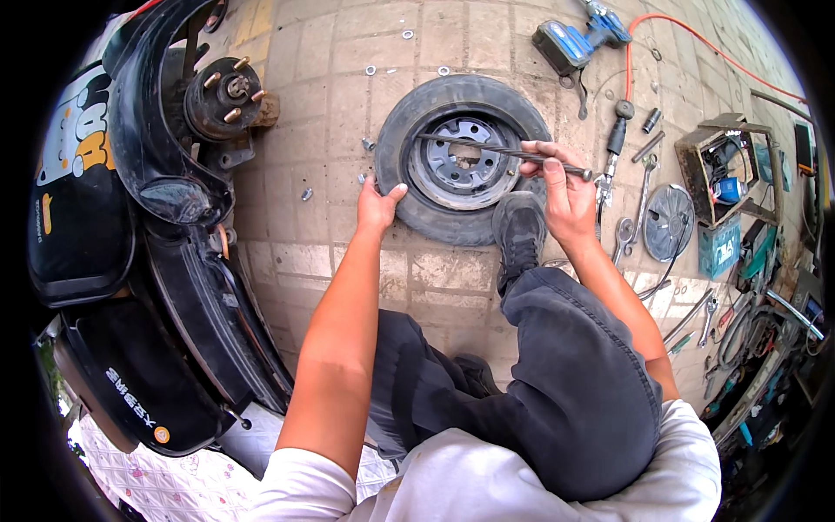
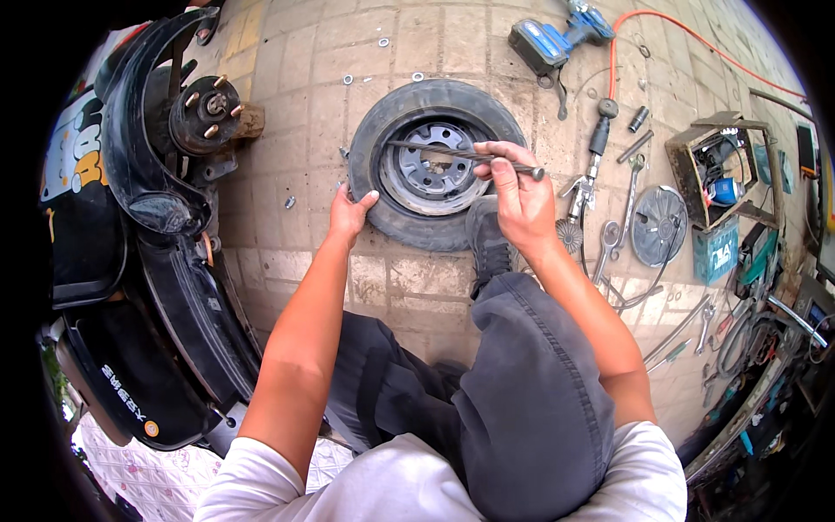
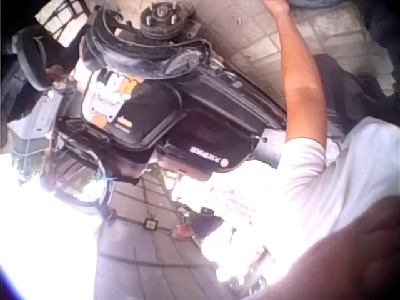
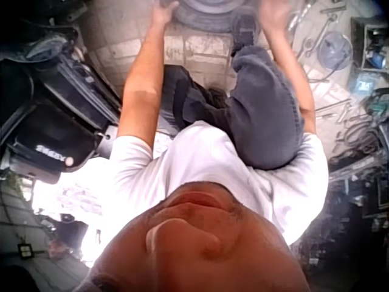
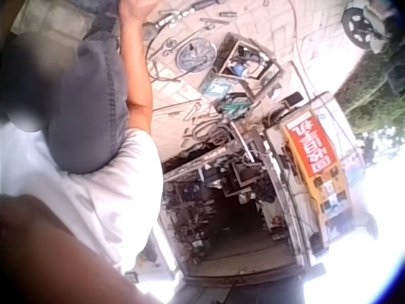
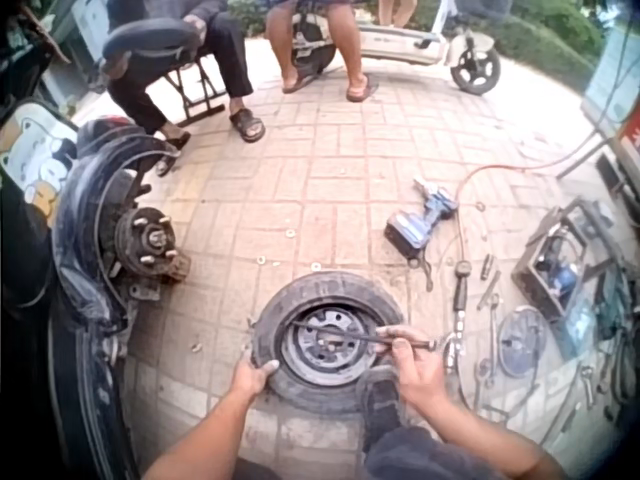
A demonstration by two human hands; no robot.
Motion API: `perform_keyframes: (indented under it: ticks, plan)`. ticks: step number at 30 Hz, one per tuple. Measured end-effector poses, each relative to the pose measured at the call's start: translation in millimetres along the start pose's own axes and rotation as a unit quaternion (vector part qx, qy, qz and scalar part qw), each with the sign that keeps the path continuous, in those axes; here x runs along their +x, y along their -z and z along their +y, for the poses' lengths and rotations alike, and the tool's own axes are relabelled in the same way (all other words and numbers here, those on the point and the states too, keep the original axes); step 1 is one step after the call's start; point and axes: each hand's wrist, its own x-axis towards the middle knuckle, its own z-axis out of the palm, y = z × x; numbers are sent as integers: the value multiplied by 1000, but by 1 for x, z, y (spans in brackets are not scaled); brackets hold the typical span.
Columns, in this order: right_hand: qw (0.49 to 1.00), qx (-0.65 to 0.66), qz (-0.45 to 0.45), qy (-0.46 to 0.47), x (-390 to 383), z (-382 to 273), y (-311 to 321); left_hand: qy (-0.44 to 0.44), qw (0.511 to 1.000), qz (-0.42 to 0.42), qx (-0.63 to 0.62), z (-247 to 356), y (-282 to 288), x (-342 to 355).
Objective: The person removes an inner tube from a motorcycle tire, replaces it with a new tube, and then uses a pressure gauge tool to inflate the tire.
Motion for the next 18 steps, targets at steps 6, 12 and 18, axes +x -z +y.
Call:
perform_keyframes:
  ticks: [6, 12, 18]
  plan:
    - [975, -108, -130, 147, 29, -30, -30, -6, 1000, -3, 3, -6, -4, 2]
    - [937, -222, -173, 209, 83, -54, -80, -17, 1000, 21, -14, -16, -2, 8]
    - [887, -295, -219, 280, 126, -60, -135, 9, 999, 47, 15, -35, 5, 16]
